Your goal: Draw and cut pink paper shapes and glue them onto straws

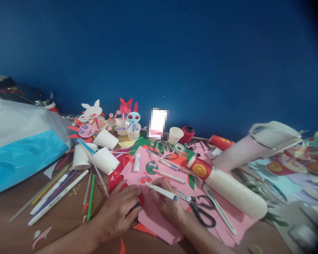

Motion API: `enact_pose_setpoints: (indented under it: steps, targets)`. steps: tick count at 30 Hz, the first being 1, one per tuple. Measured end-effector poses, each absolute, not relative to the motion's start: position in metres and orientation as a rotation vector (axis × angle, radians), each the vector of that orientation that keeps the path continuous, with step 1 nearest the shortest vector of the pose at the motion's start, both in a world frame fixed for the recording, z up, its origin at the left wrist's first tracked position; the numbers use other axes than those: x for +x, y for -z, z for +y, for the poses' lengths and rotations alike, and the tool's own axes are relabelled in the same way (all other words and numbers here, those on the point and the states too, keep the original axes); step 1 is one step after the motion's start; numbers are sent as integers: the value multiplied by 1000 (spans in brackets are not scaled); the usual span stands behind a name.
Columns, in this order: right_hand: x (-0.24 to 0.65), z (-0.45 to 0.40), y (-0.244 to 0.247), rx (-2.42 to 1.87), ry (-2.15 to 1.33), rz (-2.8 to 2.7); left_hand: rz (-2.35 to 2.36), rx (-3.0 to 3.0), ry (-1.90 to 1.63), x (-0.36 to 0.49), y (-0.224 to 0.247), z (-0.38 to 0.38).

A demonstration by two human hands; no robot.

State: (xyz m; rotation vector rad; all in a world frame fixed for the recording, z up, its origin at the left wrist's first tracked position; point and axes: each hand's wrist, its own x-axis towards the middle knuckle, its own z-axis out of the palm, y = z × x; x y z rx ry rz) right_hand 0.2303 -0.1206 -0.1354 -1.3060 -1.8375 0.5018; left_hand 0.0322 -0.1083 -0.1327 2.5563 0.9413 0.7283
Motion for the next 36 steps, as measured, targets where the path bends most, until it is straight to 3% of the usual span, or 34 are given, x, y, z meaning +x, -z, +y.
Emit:
enact_pose_setpoints:
  steps: [36]
  targets:
    - [231, -122, 138, -1330, -697, -1520, 942, 2584, -684, 32, 130, -106]
